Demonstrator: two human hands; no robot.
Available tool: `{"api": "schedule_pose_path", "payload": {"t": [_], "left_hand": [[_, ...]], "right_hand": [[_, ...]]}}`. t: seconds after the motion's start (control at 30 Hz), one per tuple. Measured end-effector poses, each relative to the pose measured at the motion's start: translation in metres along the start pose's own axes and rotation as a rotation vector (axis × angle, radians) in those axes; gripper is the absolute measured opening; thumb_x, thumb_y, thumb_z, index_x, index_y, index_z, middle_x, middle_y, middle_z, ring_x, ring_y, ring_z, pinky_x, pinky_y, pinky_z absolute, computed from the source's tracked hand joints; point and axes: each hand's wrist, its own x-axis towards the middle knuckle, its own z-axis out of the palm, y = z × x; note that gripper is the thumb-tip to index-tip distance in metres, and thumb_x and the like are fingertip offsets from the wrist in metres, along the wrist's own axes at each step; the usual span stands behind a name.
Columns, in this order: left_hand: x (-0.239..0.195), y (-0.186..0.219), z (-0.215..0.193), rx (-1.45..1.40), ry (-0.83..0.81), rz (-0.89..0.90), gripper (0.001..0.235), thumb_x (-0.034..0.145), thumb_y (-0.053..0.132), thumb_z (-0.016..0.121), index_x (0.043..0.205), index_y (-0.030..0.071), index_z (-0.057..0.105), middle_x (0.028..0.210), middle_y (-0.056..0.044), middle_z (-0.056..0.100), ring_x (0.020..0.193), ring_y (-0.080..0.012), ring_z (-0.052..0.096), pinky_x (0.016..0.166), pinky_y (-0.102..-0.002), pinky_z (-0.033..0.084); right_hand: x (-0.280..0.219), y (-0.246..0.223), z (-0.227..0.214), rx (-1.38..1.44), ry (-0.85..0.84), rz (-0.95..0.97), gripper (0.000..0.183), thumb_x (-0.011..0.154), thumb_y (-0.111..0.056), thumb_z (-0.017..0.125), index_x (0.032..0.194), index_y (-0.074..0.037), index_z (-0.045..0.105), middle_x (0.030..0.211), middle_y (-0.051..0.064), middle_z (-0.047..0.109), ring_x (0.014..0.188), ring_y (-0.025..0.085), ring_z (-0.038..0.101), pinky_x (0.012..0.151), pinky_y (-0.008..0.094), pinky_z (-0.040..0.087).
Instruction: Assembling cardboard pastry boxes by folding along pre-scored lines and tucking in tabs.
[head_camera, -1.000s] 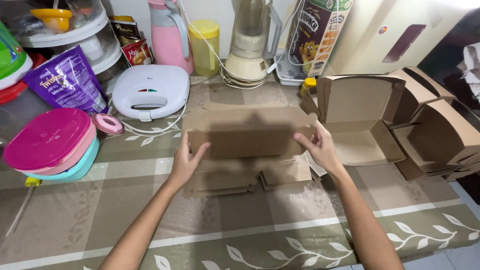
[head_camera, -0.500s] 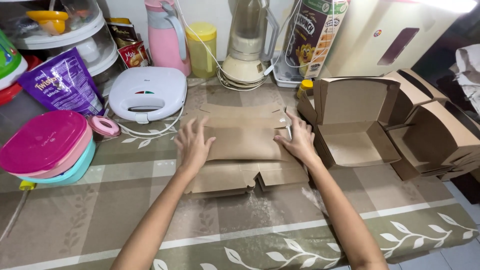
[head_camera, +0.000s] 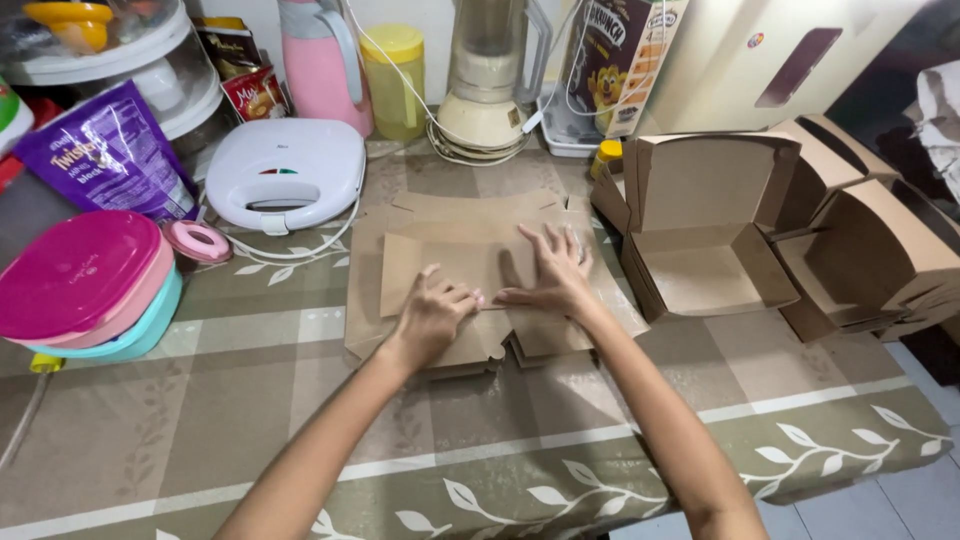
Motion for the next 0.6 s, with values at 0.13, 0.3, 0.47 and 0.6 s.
{"api": "schedule_pose_path", "payload": {"t": [0.13,0.3,0.47,0.6], "left_hand": [[-0.013,-0.012,0.001,-0.059,0.013,-0.016,0.031,0.103,0.041,0.050,0.100,0.024,0.076,0.098,0.003,0.076,0.096,-0.0160,0.071,0.117,-0.057,0.030],[-0.022,-0.019,-0.026,-0.062,-0.027,-0.072,0.020,0.098,0.026,0.057,0.097,0.024,0.076,0.095,0.006,0.076,0.095,-0.0143,0.070,0.120,-0.053,0.029],[-0.034,-0.031,-0.035,-0.075,-0.059,-0.107,0.023,0.098,0.019,0.054,0.100,0.024,0.076,0.095,0.009,0.075,0.099,-0.0109,0.069,0.122,-0.051,0.025],[-0.037,-0.030,-0.062,-0.076,-0.098,-0.157,0.029,0.099,0.013,0.050,0.100,0.025,0.077,0.096,0.009,0.075,0.102,-0.0115,0.069,0.123,-0.054,0.023]], "right_hand": [[-0.008,0.020,-0.012,-0.016,-0.009,0.036,0.122,0.059,-0.071,0.087,0.159,-0.044,0.024,0.166,0.018,0.021,0.154,0.047,0.010,0.115,0.076,0.010],[-0.023,0.037,-0.026,0.027,-0.021,0.061,0.113,0.067,-0.064,0.086,0.159,-0.042,0.024,0.165,0.019,0.019,0.156,0.045,0.004,0.117,0.073,0.009],[-0.029,0.052,-0.027,0.077,-0.027,0.079,0.109,0.070,-0.064,0.085,0.159,-0.043,0.025,0.166,0.017,0.019,0.156,0.043,0.005,0.118,0.070,0.012],[-0.036,0.056,-0.029,0.155,-0.028,0.095,0.108,0.072,-0.063,0.084,0.160,-0.038,0.026,0.165,0.018,0.023,0.157,0.041,0.007,0.117,0.069,0.020]]}}
